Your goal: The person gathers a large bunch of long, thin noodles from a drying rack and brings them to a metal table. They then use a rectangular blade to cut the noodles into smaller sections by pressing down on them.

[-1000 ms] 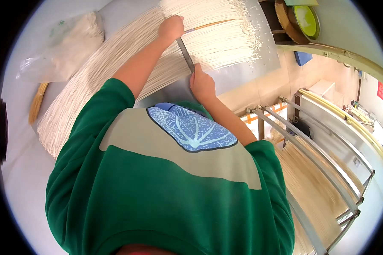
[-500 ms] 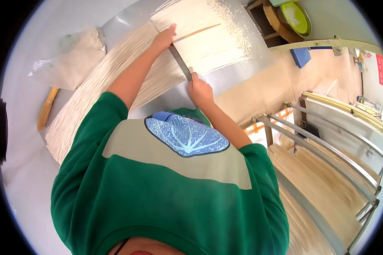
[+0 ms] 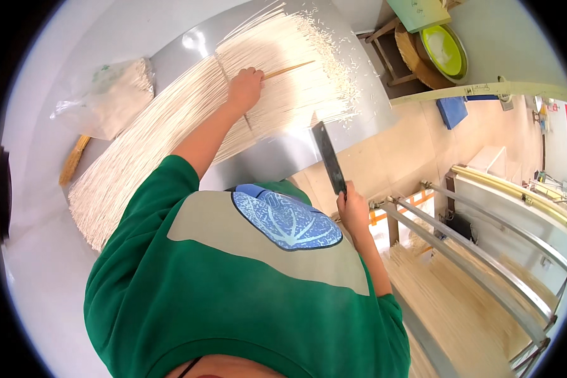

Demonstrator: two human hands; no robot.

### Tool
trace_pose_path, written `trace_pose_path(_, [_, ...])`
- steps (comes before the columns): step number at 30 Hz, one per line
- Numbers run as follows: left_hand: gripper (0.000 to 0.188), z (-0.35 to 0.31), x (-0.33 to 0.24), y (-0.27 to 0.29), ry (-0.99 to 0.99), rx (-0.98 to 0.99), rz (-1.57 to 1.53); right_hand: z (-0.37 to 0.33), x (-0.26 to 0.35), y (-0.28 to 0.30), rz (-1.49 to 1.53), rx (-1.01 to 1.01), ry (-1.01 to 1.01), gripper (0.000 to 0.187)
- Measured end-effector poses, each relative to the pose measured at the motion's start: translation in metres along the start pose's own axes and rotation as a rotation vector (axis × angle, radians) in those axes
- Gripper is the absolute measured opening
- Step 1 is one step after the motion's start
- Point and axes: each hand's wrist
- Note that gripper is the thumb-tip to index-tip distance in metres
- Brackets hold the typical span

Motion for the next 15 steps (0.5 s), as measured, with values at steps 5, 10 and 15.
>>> trace_pose_path(5, [0.014,0.019,-0.012,-0.006,0.117,0.07,0.054,0.011,-0.019,0.01,-0.051,0.09,-0.015,0.017])
trace_pose_path(10, [0.012,0.029,-0.006,-0.015,0.344,0.259,-0.17,0.044,-0.018,0.012,-0.053,0.155,0.075,0.022])
trace_pose_path(15, [0.01,0.022,-0.013,0.0,0.397,0.164,-0.248,0.073,-0.008,0.004,-0.033,0.183,0.097,0.023])
Point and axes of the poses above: each hand's wrist, its own z-axis towards the middle knuckle, its own y-axis out of the back of the hand, x = y × z, and after that the axes turned 7 degrees about z, right-handed
